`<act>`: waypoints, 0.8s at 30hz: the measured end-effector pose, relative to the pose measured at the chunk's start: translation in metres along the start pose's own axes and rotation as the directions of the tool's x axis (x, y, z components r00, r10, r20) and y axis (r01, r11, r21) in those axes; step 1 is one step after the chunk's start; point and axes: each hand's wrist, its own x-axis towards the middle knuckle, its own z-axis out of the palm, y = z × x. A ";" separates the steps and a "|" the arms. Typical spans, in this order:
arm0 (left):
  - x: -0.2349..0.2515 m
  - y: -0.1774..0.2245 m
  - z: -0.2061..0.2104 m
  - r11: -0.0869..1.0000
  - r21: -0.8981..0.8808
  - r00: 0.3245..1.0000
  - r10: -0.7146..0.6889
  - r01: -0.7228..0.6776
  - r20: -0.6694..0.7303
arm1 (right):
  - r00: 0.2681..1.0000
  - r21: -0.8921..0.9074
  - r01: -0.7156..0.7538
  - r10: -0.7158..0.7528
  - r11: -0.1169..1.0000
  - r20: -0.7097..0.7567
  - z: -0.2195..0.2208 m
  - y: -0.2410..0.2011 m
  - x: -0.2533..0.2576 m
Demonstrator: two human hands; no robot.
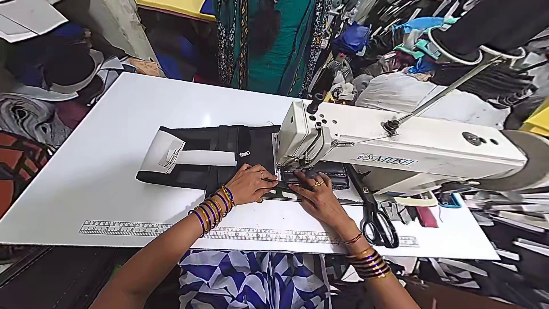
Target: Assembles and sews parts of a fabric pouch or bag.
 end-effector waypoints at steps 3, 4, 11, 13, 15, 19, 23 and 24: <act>0.007 -0.011 -0.003 1.000 0.015 1.000 0.010 -0.010 0.005 | 0.971 0.011 -0.177 0.176 0.984 -0.164 -0.036 -0.006 -0.014; 0.010 -0.015 -0.003 0.999 0.027 1.000 0.027 -0.027 -0.015 | 0.928 -0.050 -0.303 0.283 0.952 -0.244 -0.055 -0.005 -0.026; 0.025 -0.028 -0.006 0.995 0.063 0.987 0.079 -0.071 -0.138 | 0.527 -0.269 -0.850 0.730 0.453 -0.434 -0.114 0.025 -0.094; 0.026 -0.032 -0.006 0.994 0.085 0.988 0.073 -0.062 -0.138 | 0.561 -0.299 -0.828 0.672 0.475 -0.484 -0.100 0.029 -0.100; 0.027 -0.031 -0.006 0.994 0.094 0.990 0.063 -0.051 -0.129 | 0.568 -0.299 -0.823 0.666 0.483 -0.484 -0.089 0.030 -0.106; 0.017 -0.018 -0.005 0.999 0.054 0.997 0.008 -0.004 -0.070 | 0.578 -0.309 -0.814 0.632 0.492 -0.516 -0.081 0.032 -0.108; 0.009 -0.009 -0.004 0.999 0.004 0.999 -0.040 0.040 -0.002 | 0.611 -0.308 -0.790 0.636 0.531 -0.471 -0.092 0.034 -0.111; 0.008 -0.009 -0.005 0.999 0.000 0.998 -0.051 0.051 0.022 | 0.629 -0.308 -0.775 0.634 0.551 -0.449 -0.099 0.032 -0.111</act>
